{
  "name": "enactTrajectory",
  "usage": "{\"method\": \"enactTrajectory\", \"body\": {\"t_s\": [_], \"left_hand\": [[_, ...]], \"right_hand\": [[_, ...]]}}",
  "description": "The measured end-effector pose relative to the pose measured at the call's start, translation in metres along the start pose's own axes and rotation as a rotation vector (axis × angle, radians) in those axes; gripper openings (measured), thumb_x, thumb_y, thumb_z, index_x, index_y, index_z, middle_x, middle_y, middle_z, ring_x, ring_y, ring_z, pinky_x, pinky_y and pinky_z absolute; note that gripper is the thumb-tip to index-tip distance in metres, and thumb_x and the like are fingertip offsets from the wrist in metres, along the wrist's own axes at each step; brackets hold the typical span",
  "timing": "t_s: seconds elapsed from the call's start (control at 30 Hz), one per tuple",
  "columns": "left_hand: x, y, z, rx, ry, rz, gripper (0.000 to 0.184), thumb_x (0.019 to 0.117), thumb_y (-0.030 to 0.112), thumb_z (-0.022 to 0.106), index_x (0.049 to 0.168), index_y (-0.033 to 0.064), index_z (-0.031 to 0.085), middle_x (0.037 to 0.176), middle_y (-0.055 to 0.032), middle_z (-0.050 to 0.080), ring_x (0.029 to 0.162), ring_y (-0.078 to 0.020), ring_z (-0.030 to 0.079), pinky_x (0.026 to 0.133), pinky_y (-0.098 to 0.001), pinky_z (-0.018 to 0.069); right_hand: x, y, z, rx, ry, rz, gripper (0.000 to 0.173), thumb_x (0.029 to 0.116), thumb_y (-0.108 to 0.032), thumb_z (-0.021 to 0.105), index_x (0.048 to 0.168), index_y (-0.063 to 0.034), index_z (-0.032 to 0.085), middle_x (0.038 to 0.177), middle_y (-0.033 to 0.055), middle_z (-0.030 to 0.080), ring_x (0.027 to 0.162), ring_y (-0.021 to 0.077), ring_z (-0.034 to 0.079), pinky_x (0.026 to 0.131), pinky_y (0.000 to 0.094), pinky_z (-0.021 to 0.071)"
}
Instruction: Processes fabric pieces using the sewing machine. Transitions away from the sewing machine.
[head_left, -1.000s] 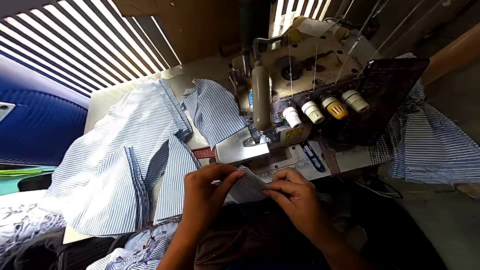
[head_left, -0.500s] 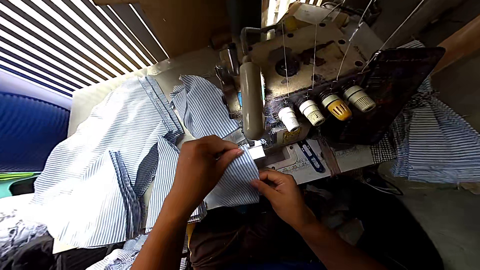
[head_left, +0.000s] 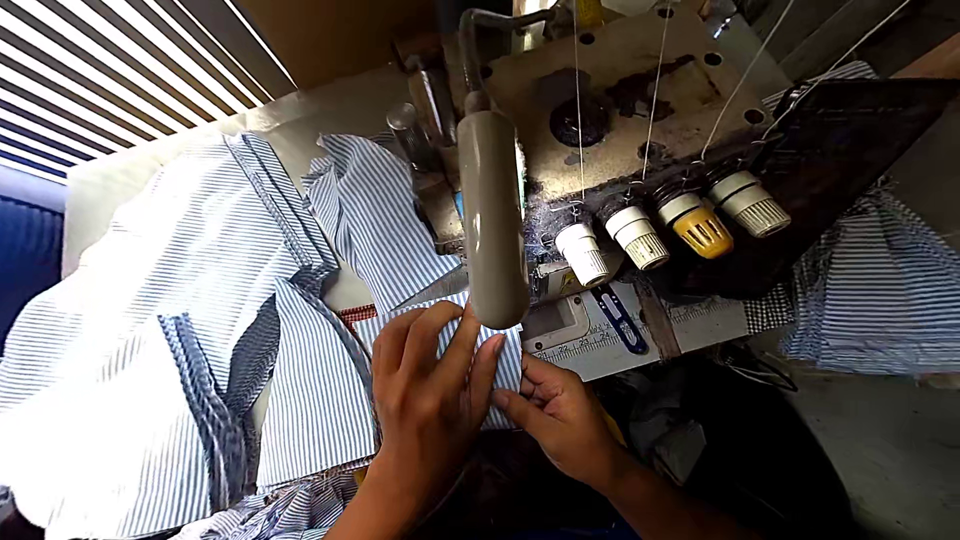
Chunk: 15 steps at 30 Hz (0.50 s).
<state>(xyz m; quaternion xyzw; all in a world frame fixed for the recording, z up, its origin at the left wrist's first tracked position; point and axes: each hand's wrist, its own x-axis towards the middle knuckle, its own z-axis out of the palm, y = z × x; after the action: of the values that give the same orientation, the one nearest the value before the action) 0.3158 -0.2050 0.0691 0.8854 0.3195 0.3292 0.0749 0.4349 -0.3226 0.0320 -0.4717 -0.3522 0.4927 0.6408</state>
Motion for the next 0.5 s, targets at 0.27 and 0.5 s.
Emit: {"method": "enactTrajectory", "body": {"t_s": [0.27, 0.5], "left_hand": [[0.000, -0.014, 0.004, -0.024, -0.035, 0.053, 0.039, 0.1038, 0.039, 0.053, 0.121, 0.0124, 0.076, 0.123, -0.0107, 0.068, 0.116, -0.0267, 0.058, 0.099, -0.0409, 0.0431], [-0.057, -0.009, -0.012, -0.514, 0.175, -0.372, 0.054, 0.0984, 0.021, 0.066, 0.144, -0.0010, 0.047, 0.141, -0.0106, 0.051, 0.131, -0.0175, 0.051, 0.108, -0.0348, 0.0464]], "right_hand": [[0.000, 0.003, 0.001, -0.112, 0.062, -0.018, 0.013, 0.0987, -0.008, 0.066, 0.101, 0.0045, 0.067, 0.084, 0.0057, 0.072, 0.074, 0.0057, 0.068, 0.069, 0.0220, 0.0585], [-0.002, 0.009, 0.006, -0.075, 0.069, 0.002, 0.014, 0.0938, -0.003, 0.070, 0.104, 0.0062, 0.067, 0.093, 0.0095, 0.074, 0.084, 0.0106, 0.072, 0.079, 0.0265, 0.0619]]}}
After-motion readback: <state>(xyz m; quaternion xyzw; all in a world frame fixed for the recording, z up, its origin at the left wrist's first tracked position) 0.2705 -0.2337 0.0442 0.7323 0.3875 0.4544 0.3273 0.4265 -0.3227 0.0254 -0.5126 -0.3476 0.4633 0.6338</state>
